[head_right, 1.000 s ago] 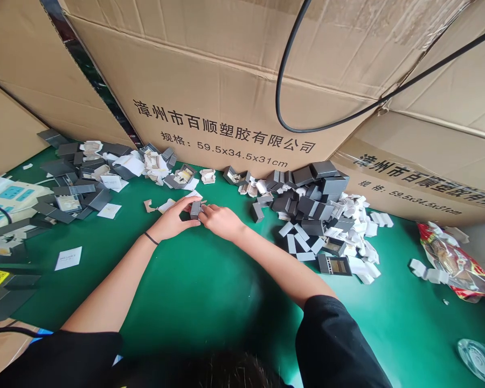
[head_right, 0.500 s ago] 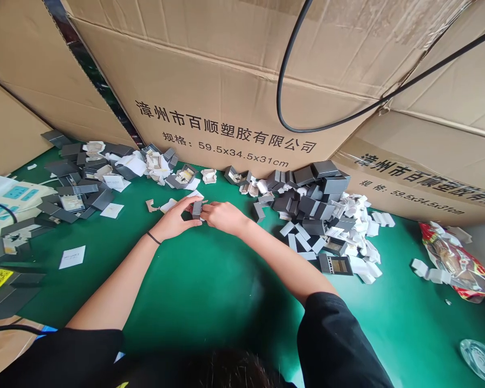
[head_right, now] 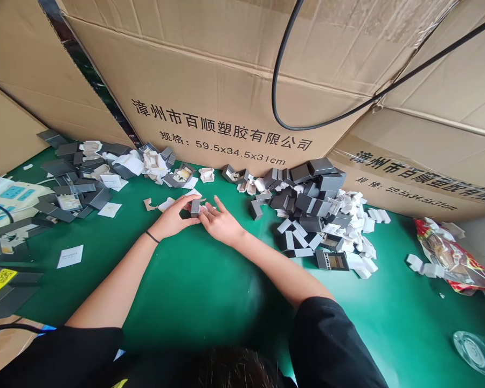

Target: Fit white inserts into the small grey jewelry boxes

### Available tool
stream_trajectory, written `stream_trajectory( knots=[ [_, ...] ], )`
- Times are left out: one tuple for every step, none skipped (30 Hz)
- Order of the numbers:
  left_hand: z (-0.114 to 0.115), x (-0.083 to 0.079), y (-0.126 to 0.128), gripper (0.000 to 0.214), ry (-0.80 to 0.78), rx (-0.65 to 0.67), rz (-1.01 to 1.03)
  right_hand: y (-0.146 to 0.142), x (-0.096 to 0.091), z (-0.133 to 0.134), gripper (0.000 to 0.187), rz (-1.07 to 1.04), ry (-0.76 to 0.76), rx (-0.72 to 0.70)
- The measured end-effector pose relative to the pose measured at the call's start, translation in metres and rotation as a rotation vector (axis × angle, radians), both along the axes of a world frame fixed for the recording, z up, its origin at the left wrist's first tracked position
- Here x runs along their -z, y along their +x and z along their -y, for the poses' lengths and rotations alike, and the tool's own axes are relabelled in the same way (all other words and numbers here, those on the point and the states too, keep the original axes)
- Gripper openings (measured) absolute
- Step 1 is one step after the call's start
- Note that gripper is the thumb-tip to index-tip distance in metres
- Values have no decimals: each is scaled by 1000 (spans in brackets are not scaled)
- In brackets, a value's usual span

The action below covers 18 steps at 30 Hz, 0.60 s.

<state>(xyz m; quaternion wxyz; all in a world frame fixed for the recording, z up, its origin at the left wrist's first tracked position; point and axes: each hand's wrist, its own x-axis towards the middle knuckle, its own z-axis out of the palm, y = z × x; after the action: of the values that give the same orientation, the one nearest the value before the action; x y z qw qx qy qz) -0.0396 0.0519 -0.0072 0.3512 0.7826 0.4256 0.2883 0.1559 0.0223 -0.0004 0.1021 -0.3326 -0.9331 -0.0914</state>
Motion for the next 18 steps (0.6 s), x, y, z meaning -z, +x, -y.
stream_trajectory(
  knots=[
    [0, 0, 0, 59, 0, -4, 4, -1, 3, 3, 31, -28, 5, 20],
    [1, -1, 1, 59, -1, -6, 8, -3, 6, 7, 31, -54, 3, 40],
    [1, -1, 1, 59, -1, -7, 13, -5, 9, 10, 30, -76, -6, 58],
    [1, -1, 1, 59, -1, -5, 16, -7, 10, 13, 30, -91, -19, 73],
    [1, -1, 1, 59, 1, -1, 17, -9, 12, 15, 30, -101, -35, 83],
    [1, -1, 1, 59, 5, 4, 18, -10, 12, 17, 30, -106, -52, 89],
    [1, -1, 1, 59, 11, 7, 18, -10, 12, 18, 31, -112, -72, 91],
    [0, -1, 1, 60, 14, 9, 17, -9, 11, 19, 32, -124, -97, 89],
    [1, -1, 1, 61, 13, 9, 17, -7, 10, 18, 33, -148, -132, 84],
    [1, -1, 0, 62, 7, 8, 17, -4, 9, 17, 34, -189, -184, 78],
    [1, -2, 0, 63, -6, 6, 17, -1, 7, 15, 35, -253, -255, 77],
    [1, -2, 0, 65, -24, 4, 19, 3, 6, 13, 36, -351, -336, 95],
    [2, -4, -1, 66, -44, 1, 28, 7, 5, 11, 36, -483, -415, 140],
    [3, -5, -1, 69, -68, 3, 50, 11, 4, 9, 35, -639, -488, 211],
    [4, -8, 0, 72, -95, 11, 81, 14, 3, 7, 35, -797, -549, 301],
    [5, -10, 1, 75, -125, 27, 120, 17, 2, 6, 34, -938, -600, 396],
    [7, -12, 2, 78, -155, 49, 163, 19, 2, 5, 35, -1044, -658, 477],
    [9, -14, 4, 80, -183, 70, 204, 21, 1, 5, 37, -1110, -737, 530]
  ],
)
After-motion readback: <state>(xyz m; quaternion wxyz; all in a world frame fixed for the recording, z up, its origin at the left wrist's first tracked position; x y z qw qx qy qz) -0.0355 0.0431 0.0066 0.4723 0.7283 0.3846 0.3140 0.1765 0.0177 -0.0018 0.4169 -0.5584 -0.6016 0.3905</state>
